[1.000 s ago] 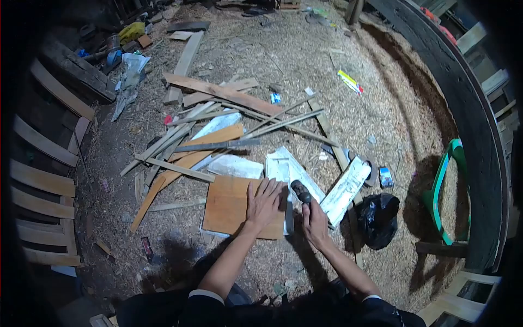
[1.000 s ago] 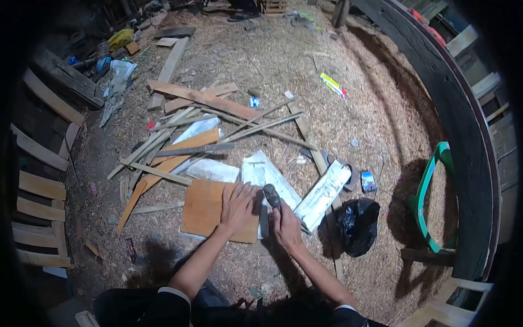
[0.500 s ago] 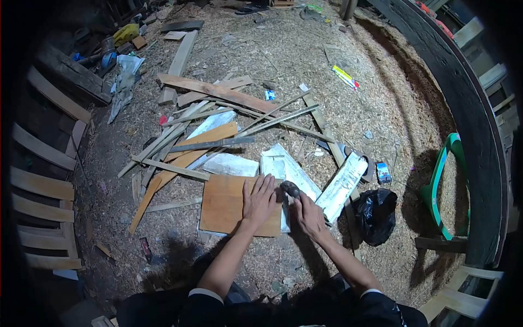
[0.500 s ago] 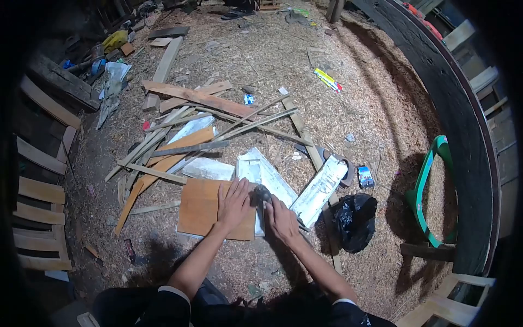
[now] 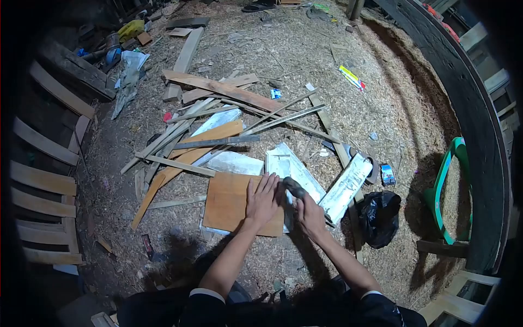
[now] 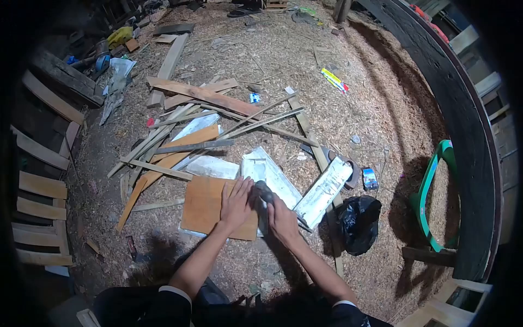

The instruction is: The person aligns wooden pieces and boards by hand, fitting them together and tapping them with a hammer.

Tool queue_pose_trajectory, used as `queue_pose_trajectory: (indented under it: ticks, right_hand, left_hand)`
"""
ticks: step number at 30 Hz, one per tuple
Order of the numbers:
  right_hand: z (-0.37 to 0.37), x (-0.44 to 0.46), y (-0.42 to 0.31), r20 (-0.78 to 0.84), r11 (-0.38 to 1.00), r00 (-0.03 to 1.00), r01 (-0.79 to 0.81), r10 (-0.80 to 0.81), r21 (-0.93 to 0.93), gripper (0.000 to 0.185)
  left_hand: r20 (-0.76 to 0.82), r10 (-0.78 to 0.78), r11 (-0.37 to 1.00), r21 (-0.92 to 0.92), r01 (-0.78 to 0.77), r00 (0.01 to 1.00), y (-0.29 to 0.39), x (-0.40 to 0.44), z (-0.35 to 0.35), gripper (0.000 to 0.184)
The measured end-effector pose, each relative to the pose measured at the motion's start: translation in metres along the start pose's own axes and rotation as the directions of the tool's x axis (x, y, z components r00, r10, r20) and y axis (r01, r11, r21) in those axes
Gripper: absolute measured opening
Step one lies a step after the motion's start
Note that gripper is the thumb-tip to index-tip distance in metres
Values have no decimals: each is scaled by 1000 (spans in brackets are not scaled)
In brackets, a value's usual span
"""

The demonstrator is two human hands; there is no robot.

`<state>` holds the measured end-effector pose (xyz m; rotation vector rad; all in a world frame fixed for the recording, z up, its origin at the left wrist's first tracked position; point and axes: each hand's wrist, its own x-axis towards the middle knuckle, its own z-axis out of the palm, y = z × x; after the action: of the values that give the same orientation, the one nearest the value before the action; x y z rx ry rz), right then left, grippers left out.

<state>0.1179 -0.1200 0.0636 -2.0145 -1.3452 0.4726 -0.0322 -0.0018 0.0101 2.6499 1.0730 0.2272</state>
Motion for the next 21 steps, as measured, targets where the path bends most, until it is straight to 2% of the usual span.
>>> queue_pose_trajectory:
  ticks: [1, 3, 5, 7, 9, 11, 13, 15, 17, 19, 21]
  right_hand:
    - [-4, 5, -4, 80, 998, 996, -23, 28, -58, 32]
    - [-6, 5, -2, 95, 997, 995, -28, 34, -70, 38]
    - [2, -3, 6, -82, 1000, 997, -6, 8, 23, 36]
    - [-3, -1, 1, -85, 997, 996, 13, -7, 73, 37]
    - [-12, 9, -6, 191, 983, 975, -86, 117, -164, 40]
    - [-11, 9, -2, 177, 985, 981, -44, 75, -169, 39]
    - [-2, 1, 4, -68, 998, 997, 40, -43, -38, 35]
    - [-2, -2, 1, -79, 999, 996, 34, -31, 39, 34]
    - [-8, 8, -4, 186, 989, 977, -78, 101, -126, 36]
    - [-9, 5, -7, 154, 991, 984, -74, 90, -107, 35]
    - [-3, -5, -5, -60, 1000, 998, -22, 22, -5, 30]
  left_hand:
    - [-6, -9, 1000, -24, 9, 1000, 2, 1, 2, 64]
    - [-25, 8, 999, -37, -9, 1000, 1, 1, 3, 63]
    - [-49, 10, 999, -42, -12, 999, -3, 4, 5, 62]
    - [-50, 18, 1000, -17, -19, 999, -1, 1, 6, 60]
    - [-25, 11, 1000, -17, -11, 1000, 1, 1, 4, 60]
    - [-16, 9, 1000, -13, -9, 1000, 3, 4, 3, 61]
    - [-15, 2, 1000, -10, -3, 1000, 0, 4, 4, 63]
    - [-16, 4, 1000, -3, -4, 1000, -1, 6, 1, 63]
    - [-7, 15, 1000, -2, -15, 1000, 1, 1, 2, 64]
    - [-29, -6, 999, -33, 5, 1000, 2, 4, 5, 63]
    - [-26, -3, 1000, -11, 2, 1000, -1, 5, 5, 62]
